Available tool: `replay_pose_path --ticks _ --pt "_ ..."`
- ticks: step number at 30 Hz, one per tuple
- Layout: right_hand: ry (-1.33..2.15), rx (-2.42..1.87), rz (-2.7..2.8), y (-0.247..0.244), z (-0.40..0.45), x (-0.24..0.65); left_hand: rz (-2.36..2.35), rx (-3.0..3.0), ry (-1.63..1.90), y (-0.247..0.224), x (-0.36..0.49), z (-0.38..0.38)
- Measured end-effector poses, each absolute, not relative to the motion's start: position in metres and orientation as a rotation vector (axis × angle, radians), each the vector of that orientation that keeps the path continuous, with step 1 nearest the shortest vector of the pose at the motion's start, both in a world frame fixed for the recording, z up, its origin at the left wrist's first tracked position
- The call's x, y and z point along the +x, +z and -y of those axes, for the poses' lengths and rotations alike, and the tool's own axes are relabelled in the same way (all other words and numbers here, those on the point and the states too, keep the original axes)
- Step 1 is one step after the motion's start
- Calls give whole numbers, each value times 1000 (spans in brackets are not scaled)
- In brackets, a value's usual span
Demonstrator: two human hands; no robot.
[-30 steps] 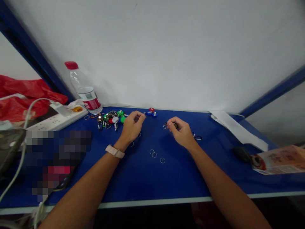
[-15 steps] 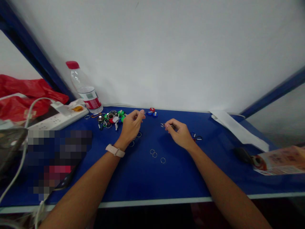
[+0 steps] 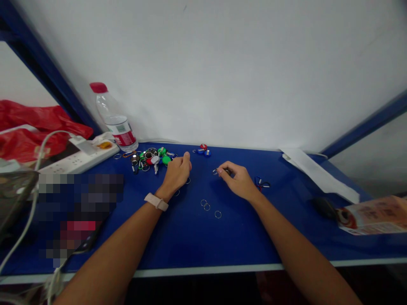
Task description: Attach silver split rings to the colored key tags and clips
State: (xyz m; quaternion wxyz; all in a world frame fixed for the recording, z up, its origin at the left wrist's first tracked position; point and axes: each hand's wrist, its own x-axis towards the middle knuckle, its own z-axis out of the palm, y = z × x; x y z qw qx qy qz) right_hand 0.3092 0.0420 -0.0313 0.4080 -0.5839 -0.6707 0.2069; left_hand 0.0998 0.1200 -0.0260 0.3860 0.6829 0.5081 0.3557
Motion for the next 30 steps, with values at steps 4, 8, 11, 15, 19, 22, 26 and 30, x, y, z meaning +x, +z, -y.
replay_pose_path --ticks 4,8,11,15,19,22,26,30 --pt "502 -1471 1706 -31 -42 309 -1219 1548 898 -31 106 -118" --pt "503 -1463 1704 -31 -42 309 -1042 1228 943 -35 110 -121" --pt "507 -1459 1704 -31 -42 308 -904 1063 945 -36 111 -123" --pt "532 -1454 1698 -32 -42 308 -815 1107 941 -35 111 -123" --pt "603 -1423 1681 -33 -42 308 -789 1460 949 -34 111 -119" --pt "643 -1395 1678 -34 -42 308 -709 1752 913 -34 112 -113" --pt "661 -1375 1687 -34 -42 306 -638 1952 834 -34 113 -106" --pt "701 -1363 1685 -34 -41 305 -670 1919 808 -34 114 -105"
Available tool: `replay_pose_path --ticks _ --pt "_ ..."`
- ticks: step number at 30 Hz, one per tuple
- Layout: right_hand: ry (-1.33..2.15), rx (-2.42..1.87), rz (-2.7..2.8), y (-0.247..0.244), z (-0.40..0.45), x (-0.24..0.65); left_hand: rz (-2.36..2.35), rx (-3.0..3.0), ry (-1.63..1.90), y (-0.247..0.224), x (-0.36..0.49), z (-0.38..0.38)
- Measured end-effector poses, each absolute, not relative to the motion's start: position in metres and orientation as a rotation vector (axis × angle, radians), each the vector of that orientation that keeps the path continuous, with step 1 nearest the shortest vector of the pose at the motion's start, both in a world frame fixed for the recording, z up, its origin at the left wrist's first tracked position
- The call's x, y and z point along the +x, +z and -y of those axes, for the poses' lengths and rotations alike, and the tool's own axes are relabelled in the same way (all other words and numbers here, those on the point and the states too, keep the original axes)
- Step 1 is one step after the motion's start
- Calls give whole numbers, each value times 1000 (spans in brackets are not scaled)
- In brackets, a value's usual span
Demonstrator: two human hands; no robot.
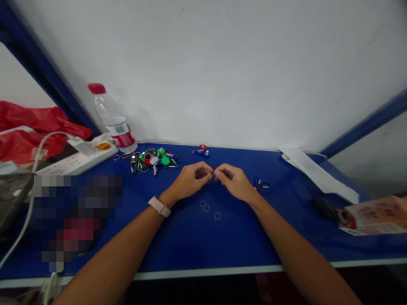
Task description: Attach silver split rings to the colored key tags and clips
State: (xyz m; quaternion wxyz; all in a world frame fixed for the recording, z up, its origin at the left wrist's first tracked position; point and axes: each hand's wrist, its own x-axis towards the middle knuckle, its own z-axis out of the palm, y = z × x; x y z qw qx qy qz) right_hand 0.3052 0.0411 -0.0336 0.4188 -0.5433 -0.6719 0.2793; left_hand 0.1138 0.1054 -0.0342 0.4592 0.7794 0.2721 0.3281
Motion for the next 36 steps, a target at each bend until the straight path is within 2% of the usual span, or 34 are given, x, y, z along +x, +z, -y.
replay_pose_path --ticks 12,23,36 --pt "841 -1342 1589 -40 -43 305 -843 1844 971 -27 109 -111" --pt "694 -1396 1663 -37 -42 304 -1180 1877 1221 -19 98 -124" --pt "662 -1349 1748 -34 -40 307 -1178 1889 1231 -20 100 -122"
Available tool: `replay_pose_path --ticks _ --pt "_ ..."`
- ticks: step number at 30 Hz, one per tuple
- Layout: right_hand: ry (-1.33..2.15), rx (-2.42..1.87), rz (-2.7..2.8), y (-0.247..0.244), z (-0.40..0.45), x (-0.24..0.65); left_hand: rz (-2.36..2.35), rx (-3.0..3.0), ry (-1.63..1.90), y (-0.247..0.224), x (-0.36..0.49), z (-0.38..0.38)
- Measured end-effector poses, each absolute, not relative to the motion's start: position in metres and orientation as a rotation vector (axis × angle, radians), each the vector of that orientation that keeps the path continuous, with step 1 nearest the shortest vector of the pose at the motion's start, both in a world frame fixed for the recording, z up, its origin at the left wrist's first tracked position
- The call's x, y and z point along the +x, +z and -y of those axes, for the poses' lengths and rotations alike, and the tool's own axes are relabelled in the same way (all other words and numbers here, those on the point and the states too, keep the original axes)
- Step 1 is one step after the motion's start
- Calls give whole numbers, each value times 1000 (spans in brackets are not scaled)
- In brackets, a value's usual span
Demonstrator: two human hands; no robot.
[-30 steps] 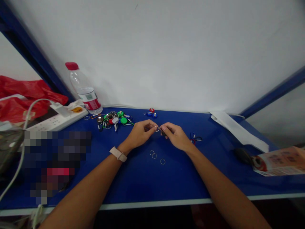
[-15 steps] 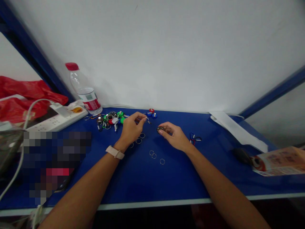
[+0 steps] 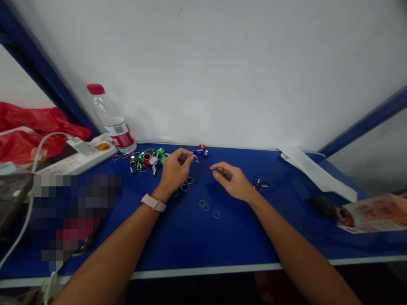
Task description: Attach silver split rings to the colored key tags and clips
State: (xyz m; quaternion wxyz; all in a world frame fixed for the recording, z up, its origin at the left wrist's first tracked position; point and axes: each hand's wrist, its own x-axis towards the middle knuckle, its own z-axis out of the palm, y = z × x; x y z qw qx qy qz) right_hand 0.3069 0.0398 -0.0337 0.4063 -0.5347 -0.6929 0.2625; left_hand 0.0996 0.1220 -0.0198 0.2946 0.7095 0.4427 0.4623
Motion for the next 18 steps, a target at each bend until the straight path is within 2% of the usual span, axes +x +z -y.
replay_pose_path --ticks 9,18 --pt "629 -1350 1826 -33 -39 307 -1289 1776 1362 -18 93 -129" --pt "609 -1374 1845 -31 -38 309 -1221 1874 1194 -23 95 -129"
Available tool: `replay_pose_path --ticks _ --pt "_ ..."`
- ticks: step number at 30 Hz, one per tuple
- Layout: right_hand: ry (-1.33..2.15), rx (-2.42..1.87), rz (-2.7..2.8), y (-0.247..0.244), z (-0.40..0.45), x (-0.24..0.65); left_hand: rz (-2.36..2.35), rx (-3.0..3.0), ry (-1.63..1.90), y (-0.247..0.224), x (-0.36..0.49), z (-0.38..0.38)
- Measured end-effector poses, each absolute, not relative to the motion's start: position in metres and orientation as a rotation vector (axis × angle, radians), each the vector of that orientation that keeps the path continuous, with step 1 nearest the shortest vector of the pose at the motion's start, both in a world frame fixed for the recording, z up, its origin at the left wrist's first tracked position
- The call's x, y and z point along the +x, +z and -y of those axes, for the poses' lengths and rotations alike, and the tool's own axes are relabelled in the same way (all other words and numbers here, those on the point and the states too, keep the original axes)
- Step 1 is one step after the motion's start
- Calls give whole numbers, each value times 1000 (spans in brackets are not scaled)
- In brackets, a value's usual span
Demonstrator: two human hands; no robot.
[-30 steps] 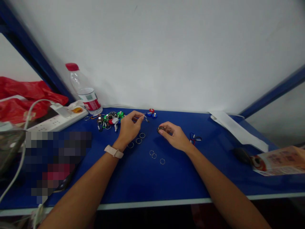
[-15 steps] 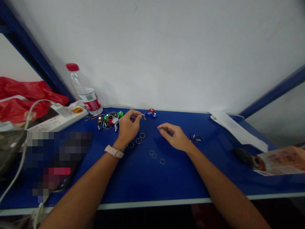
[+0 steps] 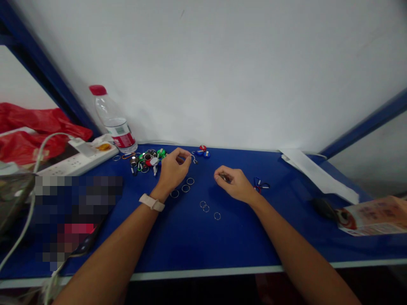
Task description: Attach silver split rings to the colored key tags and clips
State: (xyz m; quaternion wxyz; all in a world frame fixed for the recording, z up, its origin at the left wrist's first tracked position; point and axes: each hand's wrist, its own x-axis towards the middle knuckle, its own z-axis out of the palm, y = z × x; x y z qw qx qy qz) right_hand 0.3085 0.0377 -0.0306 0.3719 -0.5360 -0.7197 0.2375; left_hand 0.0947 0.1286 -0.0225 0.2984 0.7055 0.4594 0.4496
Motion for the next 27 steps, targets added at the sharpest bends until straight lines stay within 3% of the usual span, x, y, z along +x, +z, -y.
replay_pose_path --ticks 7,27 --pt "598 -1421 1780 -30 -39 308 -1004 2054 1063 -29 97 -127" --pt "482 -1427 1834 -30 -40 310 -1150 2033 1090 -28 96 -129"
